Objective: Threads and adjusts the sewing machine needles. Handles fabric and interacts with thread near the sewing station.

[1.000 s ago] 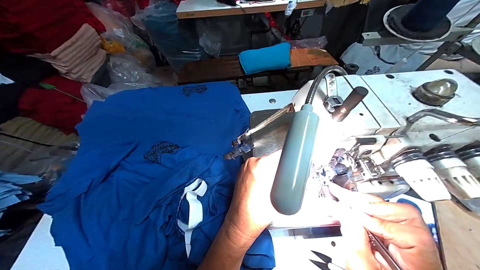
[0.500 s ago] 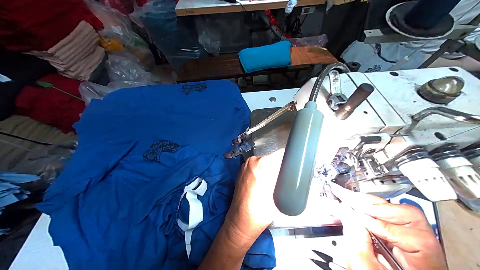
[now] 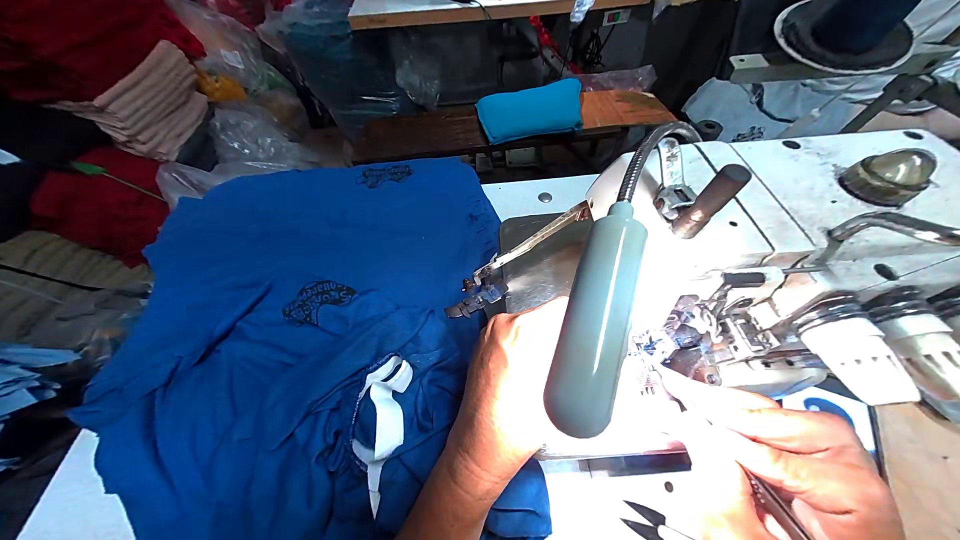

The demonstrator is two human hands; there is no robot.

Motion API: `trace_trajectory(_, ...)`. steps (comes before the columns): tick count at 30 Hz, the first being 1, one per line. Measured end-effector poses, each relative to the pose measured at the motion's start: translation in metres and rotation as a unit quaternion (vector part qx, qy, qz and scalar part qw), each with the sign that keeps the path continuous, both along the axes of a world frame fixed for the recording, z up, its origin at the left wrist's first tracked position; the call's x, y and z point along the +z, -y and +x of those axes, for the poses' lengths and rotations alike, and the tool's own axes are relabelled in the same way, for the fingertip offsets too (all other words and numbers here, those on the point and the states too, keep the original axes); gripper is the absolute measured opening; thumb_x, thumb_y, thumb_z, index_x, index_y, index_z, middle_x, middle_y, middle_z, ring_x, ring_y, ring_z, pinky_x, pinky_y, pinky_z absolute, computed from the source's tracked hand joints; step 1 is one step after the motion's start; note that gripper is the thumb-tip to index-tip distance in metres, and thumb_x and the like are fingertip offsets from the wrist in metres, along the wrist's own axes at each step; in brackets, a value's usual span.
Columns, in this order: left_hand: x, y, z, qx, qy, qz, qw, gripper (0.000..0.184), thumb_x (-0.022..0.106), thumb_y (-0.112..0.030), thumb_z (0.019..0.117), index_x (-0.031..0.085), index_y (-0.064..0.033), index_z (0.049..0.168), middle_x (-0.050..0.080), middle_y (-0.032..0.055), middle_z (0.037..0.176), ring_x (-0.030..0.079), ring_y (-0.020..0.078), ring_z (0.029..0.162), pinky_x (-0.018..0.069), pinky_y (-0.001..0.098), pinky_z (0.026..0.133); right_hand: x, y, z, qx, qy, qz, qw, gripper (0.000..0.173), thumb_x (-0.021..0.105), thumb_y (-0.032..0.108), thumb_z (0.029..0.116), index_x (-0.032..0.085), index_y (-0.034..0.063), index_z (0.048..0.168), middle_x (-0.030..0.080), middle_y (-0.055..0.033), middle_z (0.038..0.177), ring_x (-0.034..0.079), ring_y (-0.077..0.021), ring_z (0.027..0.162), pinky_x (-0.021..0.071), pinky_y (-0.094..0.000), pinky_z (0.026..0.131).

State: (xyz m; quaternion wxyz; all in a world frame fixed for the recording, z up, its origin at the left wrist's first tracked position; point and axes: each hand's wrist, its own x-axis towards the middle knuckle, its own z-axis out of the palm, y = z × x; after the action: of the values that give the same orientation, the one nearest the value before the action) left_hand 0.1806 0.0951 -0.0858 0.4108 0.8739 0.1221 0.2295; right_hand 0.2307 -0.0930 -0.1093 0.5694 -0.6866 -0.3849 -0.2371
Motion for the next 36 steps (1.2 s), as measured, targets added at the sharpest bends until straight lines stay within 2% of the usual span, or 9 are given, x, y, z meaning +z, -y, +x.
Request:
trace_trajectory(11, -0.001, -0.002, -0.002, -0.009, 0.027, -0.023, 0.999, 0.005, 0.070, -0.019, 0.0921, 0.071, -0.0162, 0.097, 0.059, -0.0072, 0.068, 0.052, 0.0028, 0.055, 0.0445, 0.0221, 0.052, 0.001, 0.003, 0.000, 0.014, -0.027, 0.012, 0.999, 0.007, 0.060, 0.010, 0.0952, 0.061, 0.0167, 0.096, 0.066, 0.0061, 0.105, 0.068, -0.0081, 0.104, 0.0613, -0.0247, 0.087)
trace_trajectory(13, 0.004, -0.001, -0.008, -0.014, 0.091, -0.063, 0.994, 0.018, 0.072, -0.014, 0.0911, 0.071, -0.0107, 0.109, 0.067, -0.0041, 0.088, 0.062, 0.0017, 0.071, 0.0540, 0.0183, 0.064, 0.003, 0.005, -0.001, 0.045, -0.056, 0.039, 0.997, 0.008, 0.063, 0.011, 0.0958, 0.063, 0.0188, 0.099, 0.068, 0.0069, 0.106, 0.069, -0.0092, 0.103, 0.0624, -0.0254, 0.085)
trace_trajectory(14, 0.008, 0.003, -0.011, -0.008, 0.124, -0.069, 0.990, 0.028, 0.074, -0.013, 0.0879, 0.069, -0.0065, 0.114, 0.066, -0.0015, 0.096, 0.062, 0.0021, 0.077, 0.0541, 0.0173, 0.067, 0.004, 0.005, -0.002, 0.063, -0.077, 0.065, 0.993, 0.010, 0.065, 0.011, 0.0958, 0.065, 0.0199, 0.100, 0.068, 0.0066, 0.106, 0.071, -0.0102, 0.100, 0.0642, -0.0264, 0.081)
trace_trajectory(17, 0.011, 0.022, -0.023, 0.039, 0.191, -0.065, 0.979, 0.039, 0.080, -0.019, 0.0770, 0.067, -0.0012, 0.109, 0.065, 0.0022, 0.105, 0.065, 0.0034, 0.093, 0.0568, 0.0173, 0.077, 0.009, 0.004, -0.003, 0.113, -0.126, 0.132, 0.977, 0.013, 0.067, 0.009, 0.0954, 0.067, 0.0204, 0.102, 0.069, 0.0049, 0.105, 0.073, -0.0123, 0.092, 0.0657, -0.0289, 0.076)
trace_trajectory(21, 0.011, 0.041, -0.029, 0.079, 0.141, -0.044, 0.986, 0.024, 0.085, -0.031, 0.0772, 0.075, -0.0153, 0.091, 0.066, -0.0038, 0.104, 0.063, 0.0051, 0.100, 0.0551, 0.0224, 0.083, 0.015, 0.005, -0.003, 0.148, -0.147, 0.176, 0.962, 0.012, 0.069, 0.010, 0.0951, 0.068, 0.0199, 0.103, 0.071, 0.0023, 0.101, 0.074, -0.0144, 0.084, 0.0659, -0.0296, 0.073)
trace_trajectory(24, 0.010, 0.047, -0.029, 0.070, 0.105, -0.007, 0.992, 0.014, 0.081, -0.035, 0.0804, 0.080, -0.0242, 0.090, 0.067, -0.0093, 0.104, 0.060, 0.0046, 0.104, 0.0470, 0.0324, 0.094, 0.020, 0.006, -0.006, 0.154, -0.157, 0.194, 0.956, 0.012, 0.071, 0.010, 0.0943, 0.069, 0.0202, 0.101, 0.071, 0.0017, 0.100, 0.073, -0.0145, 0.082, 0.0657, -0.0295, 0.072)
trace_trajectory(28, 0.014, 0.053, -0.029, 0.052, 0.108, 0.005, 0.993, 0.006, 0.076, -0.030, 0.0863, 0.080, -0.0247, 0.086, 0.068, -0.0119, 0.093, 0.059, 0.0025, 0.098, 0.0393, 0.0395, 0.098, 0.023, 0.007, -0.008, 0.159, -0.152, 0.208, 0.953, 0.013, 0.071, 0.008, 0.0938, 0.069, 0.0190, 0.100, 0.071, 0.0002, 0.100, 0.074, -0.0157, 0.082, 0.0660, -0.0302, 0.071)
trace_trajectory(32, 0.011, 0.056, -0.026, 0.067, 0.125, 0.000, 0.990, 0.018, 0.072, -0.026, 0.0890, 0.072, -0.0208, 0.071, 0.061, -0.0113, 0.074, 0.058, 0.0010, 0.079, 0.0433, 0.0327, 0.086, 0.023, 0.008, -0.009, 0.169, -0.153, 0.221, 0.948, 0.012, 0.071, 0.008, 0.0938, 0.068, 0.0181, 0.100, 0.071, -0.0005, 0.100, 0.074, -0.0165, 0.083, 0.0662, -0.0306, 0.071)
trace_trajectory(36, 0.011, 0.054, -0.028, 0.065, 0.122, -0.010, 0.990, 0.018, 0.073, -0.025, 0.0872, 0.071, -0.0195, 0.070, 0.062, -0.0108, 0.072, 0.060, 0.0011, 0.077, 0.0468, 0.0302, 0.085, 0.022, 0.010, -0.010, 0.161, -0.165, 0.231, 0.945, 0.012, 0.072, 0.007, 0.0920, 0.069, 0.0177, 0.097, 0.071, -0.0012, 0.098, 0.074, -0.0167, 0.081, 0.0662, -0.0306, 0.071)
